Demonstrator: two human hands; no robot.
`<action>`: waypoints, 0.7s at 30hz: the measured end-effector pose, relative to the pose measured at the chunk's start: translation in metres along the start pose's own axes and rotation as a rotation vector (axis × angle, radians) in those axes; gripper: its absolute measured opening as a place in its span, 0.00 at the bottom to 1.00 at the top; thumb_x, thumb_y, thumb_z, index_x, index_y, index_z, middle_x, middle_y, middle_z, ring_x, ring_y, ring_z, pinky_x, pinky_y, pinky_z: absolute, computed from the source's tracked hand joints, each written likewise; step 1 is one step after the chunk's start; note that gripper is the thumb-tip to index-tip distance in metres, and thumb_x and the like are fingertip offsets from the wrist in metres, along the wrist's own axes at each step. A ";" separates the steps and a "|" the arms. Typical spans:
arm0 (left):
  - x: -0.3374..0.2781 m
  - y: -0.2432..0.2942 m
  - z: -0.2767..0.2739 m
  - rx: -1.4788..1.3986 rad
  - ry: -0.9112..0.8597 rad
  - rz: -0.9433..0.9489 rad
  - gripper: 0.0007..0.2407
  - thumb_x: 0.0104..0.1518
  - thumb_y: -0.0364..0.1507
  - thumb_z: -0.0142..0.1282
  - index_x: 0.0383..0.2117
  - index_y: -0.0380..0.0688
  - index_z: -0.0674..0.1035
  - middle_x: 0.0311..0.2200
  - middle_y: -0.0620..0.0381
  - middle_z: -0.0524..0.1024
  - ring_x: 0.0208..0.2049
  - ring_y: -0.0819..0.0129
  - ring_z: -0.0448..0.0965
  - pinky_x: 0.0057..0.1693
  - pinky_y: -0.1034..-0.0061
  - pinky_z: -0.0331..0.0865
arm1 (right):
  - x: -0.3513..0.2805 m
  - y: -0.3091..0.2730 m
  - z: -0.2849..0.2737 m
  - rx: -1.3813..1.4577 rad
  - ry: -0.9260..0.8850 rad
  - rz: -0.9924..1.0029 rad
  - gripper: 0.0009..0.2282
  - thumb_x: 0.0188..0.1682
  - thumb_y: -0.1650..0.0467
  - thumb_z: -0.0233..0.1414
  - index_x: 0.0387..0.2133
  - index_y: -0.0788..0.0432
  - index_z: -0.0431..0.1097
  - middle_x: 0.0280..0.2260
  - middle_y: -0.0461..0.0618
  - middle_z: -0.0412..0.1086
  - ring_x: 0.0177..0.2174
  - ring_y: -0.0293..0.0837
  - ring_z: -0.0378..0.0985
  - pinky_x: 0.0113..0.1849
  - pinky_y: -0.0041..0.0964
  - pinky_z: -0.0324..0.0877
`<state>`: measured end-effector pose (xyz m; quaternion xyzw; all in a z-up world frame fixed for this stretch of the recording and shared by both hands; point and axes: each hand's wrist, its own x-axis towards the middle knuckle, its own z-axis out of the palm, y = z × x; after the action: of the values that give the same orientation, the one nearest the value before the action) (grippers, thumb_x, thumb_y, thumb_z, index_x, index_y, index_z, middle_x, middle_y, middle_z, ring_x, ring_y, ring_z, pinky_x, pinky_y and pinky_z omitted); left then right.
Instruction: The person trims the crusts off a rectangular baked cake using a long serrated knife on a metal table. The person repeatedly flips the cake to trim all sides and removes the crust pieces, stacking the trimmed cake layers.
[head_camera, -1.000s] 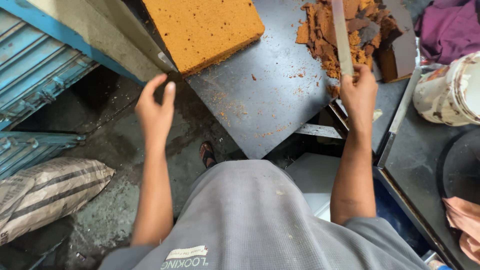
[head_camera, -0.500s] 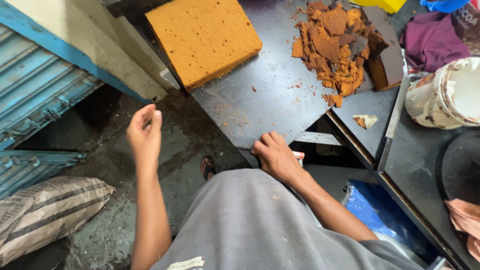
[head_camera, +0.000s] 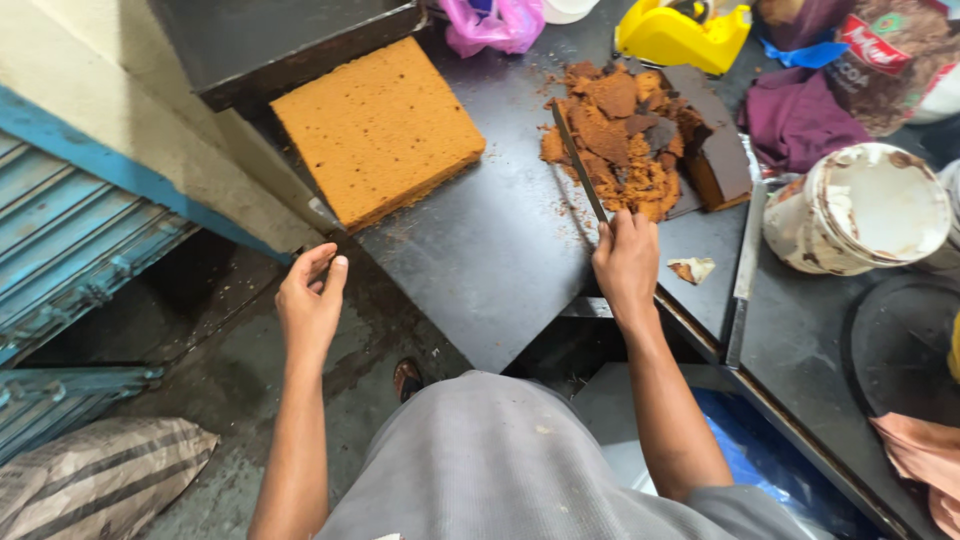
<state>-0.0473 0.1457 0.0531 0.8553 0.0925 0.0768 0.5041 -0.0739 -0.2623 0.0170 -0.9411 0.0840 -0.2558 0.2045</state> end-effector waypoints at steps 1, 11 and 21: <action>-0.001 0.005 0.002 0.005 -0.001 0.018 0.13 0.61 0.33 0.59 0.49 0.42 0.81 0.47 0.50 0.83 0.51 0.64 0.82 0.56 0.67 0.72 | 0.006 0.005 0.003 0.024 0.006 0.020 0.07 0.53 0.73 0.56 0.32 0.65 0.66 0.33 0.61 0.66 0.36 0.62 0.67 0.39 0.55 0.64; -0.033 0.038 0.069 0.023 -0.192 0.163 0.14 0.60 0.32 0.60 0.49 0.40 0.80 0.48 0.49 0.82 0.50 0.60 0.82 0.55 0.67 0.71 | 0.117 0.121 -0.018 0.011 0.235 -0.050 0.12 0.54 0.73 0.61 0.48 0.60 0.67 0.43 0.60 0.64 0.46 0.59 0.67 0.48 0.54 0.64; -0.056 0.013 0.111 0.062 0.062 0.221 0.08 0.61 0.27 0.59 0.45 0.42 0.82 0.40 0.55 0.82 0.45 0.62 0.81 0.56 0.68 0.71 | 0.220 0.262 0.021 0.238 -0.533 0.546 0.36 0.47 0.58 0.63 0.63 0.69 0.59 0.57 0.67 0.67 0.55 0.58 0.72 0.53 0.47 0.67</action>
<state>-0.0755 0.0325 0.0093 0.8726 0.0157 0.1554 0.4628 0.1113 -0.5497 -0.0136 -0.8874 0.2447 0.0534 0.3870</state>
